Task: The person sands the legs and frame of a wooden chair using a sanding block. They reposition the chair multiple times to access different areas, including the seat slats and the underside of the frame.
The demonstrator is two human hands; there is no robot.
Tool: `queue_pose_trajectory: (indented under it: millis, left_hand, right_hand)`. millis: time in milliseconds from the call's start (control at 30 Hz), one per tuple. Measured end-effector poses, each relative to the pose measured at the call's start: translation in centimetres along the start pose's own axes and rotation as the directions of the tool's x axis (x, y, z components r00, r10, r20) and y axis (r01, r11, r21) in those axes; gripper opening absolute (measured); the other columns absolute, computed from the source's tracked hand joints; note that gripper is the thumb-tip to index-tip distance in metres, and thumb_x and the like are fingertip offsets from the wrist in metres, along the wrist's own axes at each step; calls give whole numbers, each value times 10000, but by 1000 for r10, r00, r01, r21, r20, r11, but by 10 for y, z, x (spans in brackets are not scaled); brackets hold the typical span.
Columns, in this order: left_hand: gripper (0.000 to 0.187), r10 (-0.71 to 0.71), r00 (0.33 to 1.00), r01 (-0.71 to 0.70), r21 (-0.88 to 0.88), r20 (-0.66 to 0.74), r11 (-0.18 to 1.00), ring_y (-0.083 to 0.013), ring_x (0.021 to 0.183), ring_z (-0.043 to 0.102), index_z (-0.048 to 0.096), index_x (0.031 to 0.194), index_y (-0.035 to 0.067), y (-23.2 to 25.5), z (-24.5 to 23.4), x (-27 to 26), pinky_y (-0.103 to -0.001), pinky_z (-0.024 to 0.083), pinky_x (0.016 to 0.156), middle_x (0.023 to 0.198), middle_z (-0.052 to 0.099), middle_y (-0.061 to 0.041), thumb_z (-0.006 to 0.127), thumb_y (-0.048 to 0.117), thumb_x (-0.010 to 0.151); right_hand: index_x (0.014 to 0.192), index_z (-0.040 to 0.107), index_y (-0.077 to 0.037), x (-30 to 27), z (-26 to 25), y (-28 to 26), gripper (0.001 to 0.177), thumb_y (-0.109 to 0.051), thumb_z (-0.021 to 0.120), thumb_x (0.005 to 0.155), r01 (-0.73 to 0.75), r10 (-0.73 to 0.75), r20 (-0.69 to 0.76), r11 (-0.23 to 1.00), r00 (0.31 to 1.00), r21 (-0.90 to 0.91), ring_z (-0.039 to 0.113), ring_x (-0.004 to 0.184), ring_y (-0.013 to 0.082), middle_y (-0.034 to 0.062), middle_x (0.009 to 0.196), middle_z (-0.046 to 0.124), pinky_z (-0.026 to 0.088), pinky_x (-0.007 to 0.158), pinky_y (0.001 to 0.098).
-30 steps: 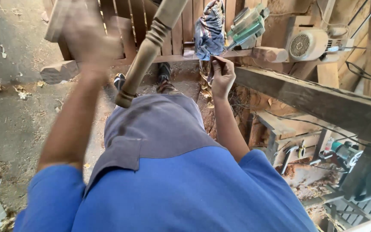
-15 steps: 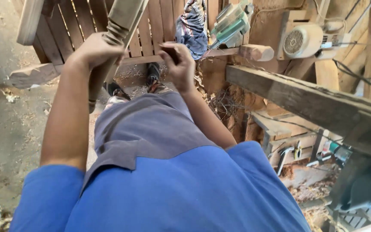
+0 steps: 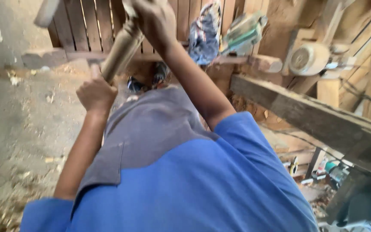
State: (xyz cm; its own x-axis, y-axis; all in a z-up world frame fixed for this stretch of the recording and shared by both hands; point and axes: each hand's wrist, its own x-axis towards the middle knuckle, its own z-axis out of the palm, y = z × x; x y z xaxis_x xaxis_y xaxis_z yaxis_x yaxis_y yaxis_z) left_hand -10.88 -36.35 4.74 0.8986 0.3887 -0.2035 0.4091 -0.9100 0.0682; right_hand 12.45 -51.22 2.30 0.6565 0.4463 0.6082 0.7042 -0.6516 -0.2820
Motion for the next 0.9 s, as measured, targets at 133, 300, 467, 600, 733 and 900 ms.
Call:
queue_pose_trajectory:
  millis: [133,300,467,600,733,900]
  left_hand:
    - [279,28,982,-38,-54,-186,998,-172,586,666,652,975,147,0,2,-2,-320,566,426,769,690,-11,801,351,857]
    - [311,21,963,-21,5,-267,1000,-90,604,614,676,921,175,-4,7,-5,-235,520,434,747,684,43,861,367,762]
    - [325,-7,963,-2,-34,-268,999,-106,567,569,616,875,162,-3,15,-6,-257,480,430,722,637,29,846,374,788]
    - [354,-21,940,8,-39,-341,999,-192,651,667,623,914,168,-5,10,-11,-355,528,524,766,682,-4,847,369,729]
    - [371,-35,940,17,-54,-338,998,-195,649,653,634,944,170,1,14,-12,-354,530,500,770,677,-8,835,392,726]
    - [442,-194,927,163,-123,-322,979,-265,752,686,597,914,187,12,28,-5,-430,556,647,791,665,-32,844,388,607]
  right_hand:
    - [1008,720,-236,0,-59,-24,50,-219,690,973,-153,64,279,938,958,311,631,695,172,-37,944,597,459,437,327]
    - [956,734,-243,6,-15,-48,143,-264,798,830,-85,59,263,992,963,89,700,761,248,-15,1011,716,512,578,384]
    - [909,692,-199,23,-31,-67,150,-77,631,847,-54,46,414,999,909,8,684,784,253,11,977,641,537,552,405]
    - [922,743,-137,15,-12,-58,62,-95,711,890,-23,20,362,1000,932,2,620,627,200,-16,842,575,496,413,350]
    - [696,656,-191,22,18,-47,141,-170,651,836,348,-261,315,900,912,-261,575,628,223,-5,769,545,487,489,379]
    - [734,618,-225,22,-26,-35,181,-236,799,730,542,-504,273,837,820,-82,619,768,201,-19,830,570,513,630,317]
